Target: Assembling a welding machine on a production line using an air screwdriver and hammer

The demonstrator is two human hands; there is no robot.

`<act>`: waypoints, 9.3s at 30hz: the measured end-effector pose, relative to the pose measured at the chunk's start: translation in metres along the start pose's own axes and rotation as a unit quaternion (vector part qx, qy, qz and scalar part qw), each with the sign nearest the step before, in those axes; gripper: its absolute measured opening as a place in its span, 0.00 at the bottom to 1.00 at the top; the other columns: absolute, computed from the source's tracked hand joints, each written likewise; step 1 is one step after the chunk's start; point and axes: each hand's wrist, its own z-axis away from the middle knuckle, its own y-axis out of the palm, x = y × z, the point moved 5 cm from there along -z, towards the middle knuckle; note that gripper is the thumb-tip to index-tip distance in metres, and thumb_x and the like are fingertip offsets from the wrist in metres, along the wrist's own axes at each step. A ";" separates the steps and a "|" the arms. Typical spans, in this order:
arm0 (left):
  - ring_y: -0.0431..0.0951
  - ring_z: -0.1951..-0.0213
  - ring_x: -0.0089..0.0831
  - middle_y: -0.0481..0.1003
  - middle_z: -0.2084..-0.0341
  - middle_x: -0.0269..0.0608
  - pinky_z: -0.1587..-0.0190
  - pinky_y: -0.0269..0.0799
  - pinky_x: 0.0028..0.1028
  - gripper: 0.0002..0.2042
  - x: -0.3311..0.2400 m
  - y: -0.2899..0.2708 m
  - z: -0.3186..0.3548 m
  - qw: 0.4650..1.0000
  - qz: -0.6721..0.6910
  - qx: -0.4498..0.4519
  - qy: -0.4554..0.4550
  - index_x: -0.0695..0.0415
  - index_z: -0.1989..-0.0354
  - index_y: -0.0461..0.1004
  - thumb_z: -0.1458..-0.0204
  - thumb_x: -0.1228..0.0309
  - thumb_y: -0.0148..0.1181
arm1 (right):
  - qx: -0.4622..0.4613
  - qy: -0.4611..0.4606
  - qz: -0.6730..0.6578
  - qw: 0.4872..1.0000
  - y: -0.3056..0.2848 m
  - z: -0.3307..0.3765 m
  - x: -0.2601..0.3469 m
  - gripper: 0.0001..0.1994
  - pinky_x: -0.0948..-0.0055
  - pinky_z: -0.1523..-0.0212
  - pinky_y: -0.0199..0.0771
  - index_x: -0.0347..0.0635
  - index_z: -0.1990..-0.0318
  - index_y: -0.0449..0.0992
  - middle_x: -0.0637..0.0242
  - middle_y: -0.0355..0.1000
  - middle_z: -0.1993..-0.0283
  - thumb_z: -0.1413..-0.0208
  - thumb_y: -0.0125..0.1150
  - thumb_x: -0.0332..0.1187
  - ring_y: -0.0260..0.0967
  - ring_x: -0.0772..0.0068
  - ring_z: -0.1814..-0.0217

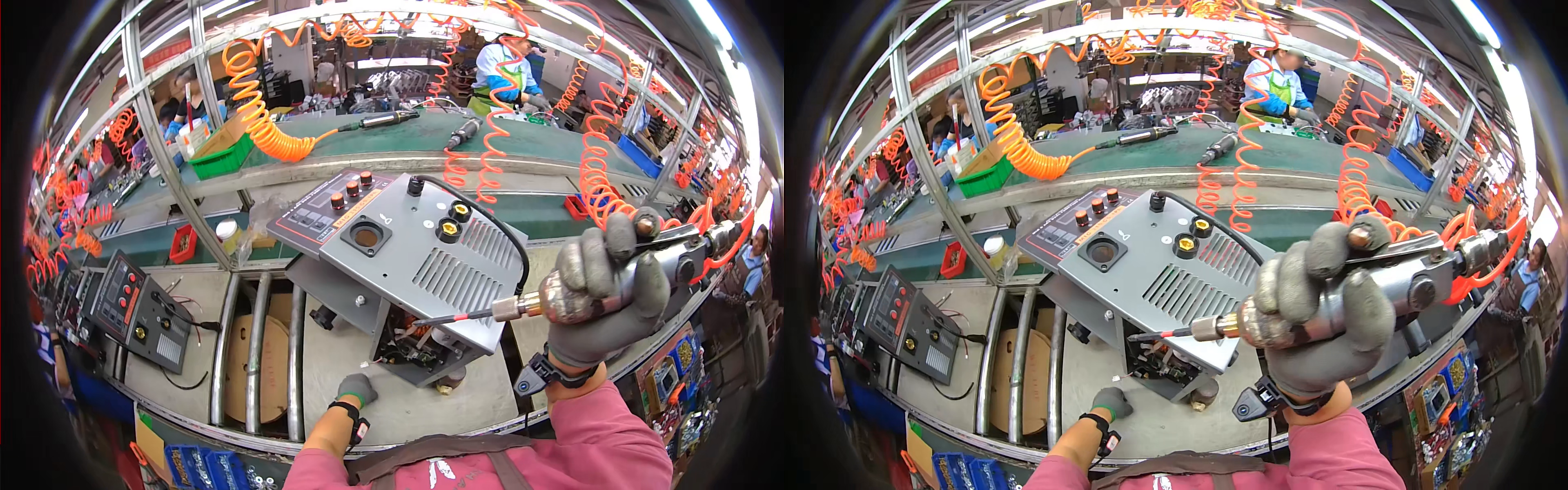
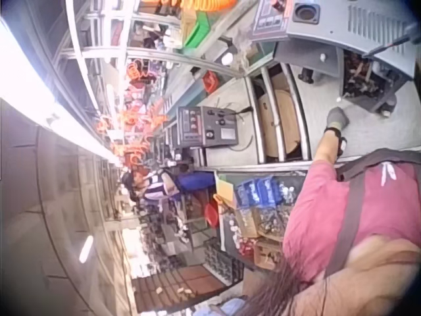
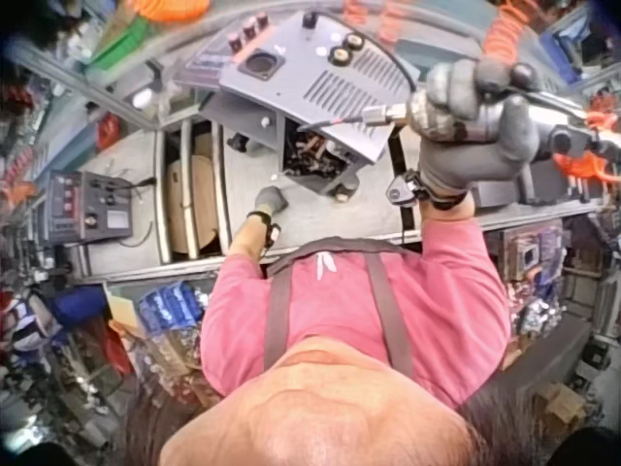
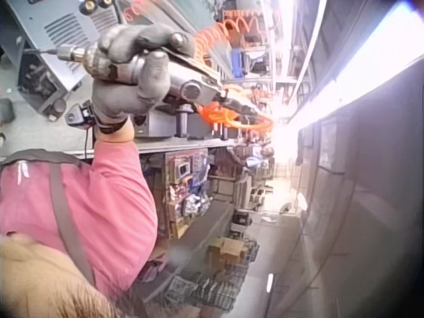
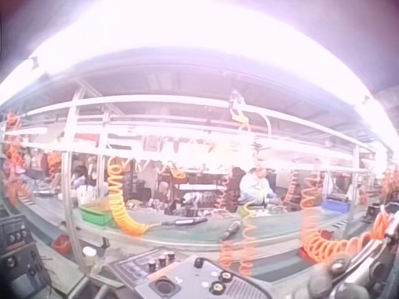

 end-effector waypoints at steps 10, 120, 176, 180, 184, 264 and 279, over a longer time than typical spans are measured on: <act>0.73 0.77 0.30 0.71 0.77 0.43 0.75 0.71 0.28 0.12 -0.126 -0.156 0.200 0.702 0.655 -0.010 0.278 0.63 0.55 0.66 0.48 0.74 0.47 | -0.050 0.052 -0.032 0.997 -0.025 0.024 -0.010 0.15 0.74 0.85 0.61 0.47 0.50 0.66 0.67 0.66 0.65 0.45 0.50 0.33 0.52 0.79 0.84; 0.74 0.54 0.42 0.72 0.53 0.50 0.51 0.72 0.38 0.23 -0.452 -0.155 0.107 0.592 0.701 0.093 0.388 0.67 0.45 0.65 0.43 0.61 0.53 | -0.063 0.587 0.763 0.262 -0.430 0.369 0.117 0.19 0.58 0.56 0.75 0.46 0.48 0.69 0.54 0.70 0.52 0.50 0.56 0.30 0.72 0.52 0.52; 0.74 0.55 0.34 0.72 0.51 0.44 0.54 0.73 0.35 0.24 -0.470 -0.064 0.055 0.706 0.546 0.163 0.422 0.61 0.42 0.66 0.42 0.58 0.49 | -0.619 0.372 0.531 0.443 -0.157 0.461 0.347 0.18 0.75 0.78 0.69 0.39 0.53 0.67 0.72 0.64 0.73 0.43 0.58 0.42 0.65 0.80 0.79; 0.75 0.55 0.33 0.72 0.51 0.44 0.54 0.73 0.35 0.23 -0.470 -0.068 0.056 0.718 0.542 0.119 0.420 0.62 0.42 0.66 0.42 0.59 0.49 | -0.586 0.346 0.631 0.371 -0.221 0.456 0.382 0.14 0.77 0.82 0.65 0.42 0.60 0.71 0.70 0.65 0.77 0.41 0.55 0.44 0.63 0.80 0.81; 0.75 0.56 0.33 0.72 0.51 0.44 0.55 0.73 0.34 0.23 -0.541 -0.036 0.073 0.718 0.515 0.146 0.444 0.62 0.42 0.66 0.41 0.60 0.49 | -0.621 0.203 0.543 0.528 -0.322 0.403 0.465 0.12 0.76 0.84 0.62 0.43 0.64 0.69 0.73 0.65 0.80 0.43 0.58 0.42 0.61 0.80 0.85; 0.72 0.53 0.43 0.71 0.53 0.52 0.50 0.68 0.39 0.23 -0.041 0.206 0.327 0.637 0.288 -0.711 -0.069 0.67 0.47 0.66 0.36 0.57 0.40 | 0.032 0.525 0.227 0.820 -0.186 0.411 0.098 0.14 0.71 0.65 0.71 0.38 0.56 0.72 0.65 0.73 0.64 0.40 0.52 0.40 0.70 0.70 0.64; 0.72 0.55 0.42 0.67 0.50 0.44 0.53 0.72 0.41 0.29 0.017 0.114 0.215 0.324 0.891 -0.311 0.064 0.58 0.41 0.61 0.43 0.47 0.42 | 0.010 0.713 -0.121 0.690 -0.114 0.386 0.004 0.18 0.60 0.68 0.73 0.44 0.45 0.67 0.62 0.73 0.53 0.41 0.51 0.39 0.73 0.60 0.63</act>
